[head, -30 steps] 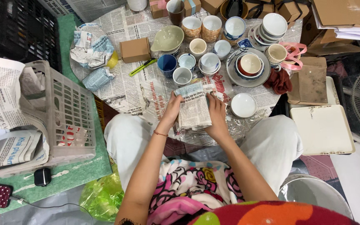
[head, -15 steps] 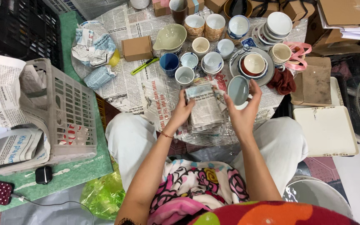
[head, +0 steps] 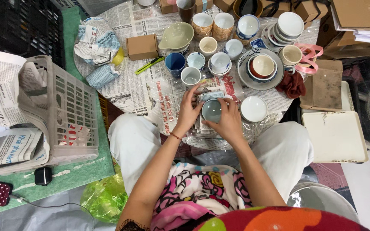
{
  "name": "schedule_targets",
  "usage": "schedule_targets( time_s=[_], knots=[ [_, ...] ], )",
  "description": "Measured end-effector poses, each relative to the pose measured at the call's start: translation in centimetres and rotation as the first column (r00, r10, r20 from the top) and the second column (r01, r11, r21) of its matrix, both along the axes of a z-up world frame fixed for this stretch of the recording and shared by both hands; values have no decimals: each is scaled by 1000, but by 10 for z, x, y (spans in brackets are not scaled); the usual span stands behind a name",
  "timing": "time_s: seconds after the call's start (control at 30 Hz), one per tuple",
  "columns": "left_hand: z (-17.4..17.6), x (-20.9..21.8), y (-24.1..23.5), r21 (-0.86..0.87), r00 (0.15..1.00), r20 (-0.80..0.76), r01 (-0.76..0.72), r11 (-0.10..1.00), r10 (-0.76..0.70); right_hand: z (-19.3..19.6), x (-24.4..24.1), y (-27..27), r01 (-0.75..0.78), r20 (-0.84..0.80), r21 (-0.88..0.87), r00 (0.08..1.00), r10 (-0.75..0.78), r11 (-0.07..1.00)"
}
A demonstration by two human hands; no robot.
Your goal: The person wraps small ceramic cups and bowls individually in newspaper. They pick up each item, fold a sheet of newspaper around it, and place the wrapped item on a growing stack on the table.
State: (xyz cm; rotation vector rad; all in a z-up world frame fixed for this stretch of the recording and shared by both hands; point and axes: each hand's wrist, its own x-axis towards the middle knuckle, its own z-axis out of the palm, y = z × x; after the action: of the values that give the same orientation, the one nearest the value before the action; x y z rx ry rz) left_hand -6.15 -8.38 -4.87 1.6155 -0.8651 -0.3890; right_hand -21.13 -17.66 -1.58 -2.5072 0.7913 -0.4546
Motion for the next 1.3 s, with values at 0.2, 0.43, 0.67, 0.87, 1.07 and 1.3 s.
schedule_targets(
  time_s=[0.2,0.43,0.67,0.87,1.07,1.3],
  knots=[
    [21,-2,8,-49,939,326,-95,994,106,3,-2,-1,-25,57,26,998,24,999],
    [35,6,13,-122,925,304,-199,972,227,14,-8,-8,6,220,125,975,-33,992],
    [21,39,24,-208,942,120,-284,936,313,13,-6,-18,58,322,348,930,-177,936],
    [-13,61,22,-271,910,-374,-292,917,179,30,2,-12,84,318,149,939,-128,985],
    [-36,96,39,-281,593,-802,-482,830,73,67,63,12,-126,339,-100,928,153,987],
    [-52,142,95,-301,350,-937,-832,466,19,55,219,81,-611,238,-119,748,620,783]
  ],
)
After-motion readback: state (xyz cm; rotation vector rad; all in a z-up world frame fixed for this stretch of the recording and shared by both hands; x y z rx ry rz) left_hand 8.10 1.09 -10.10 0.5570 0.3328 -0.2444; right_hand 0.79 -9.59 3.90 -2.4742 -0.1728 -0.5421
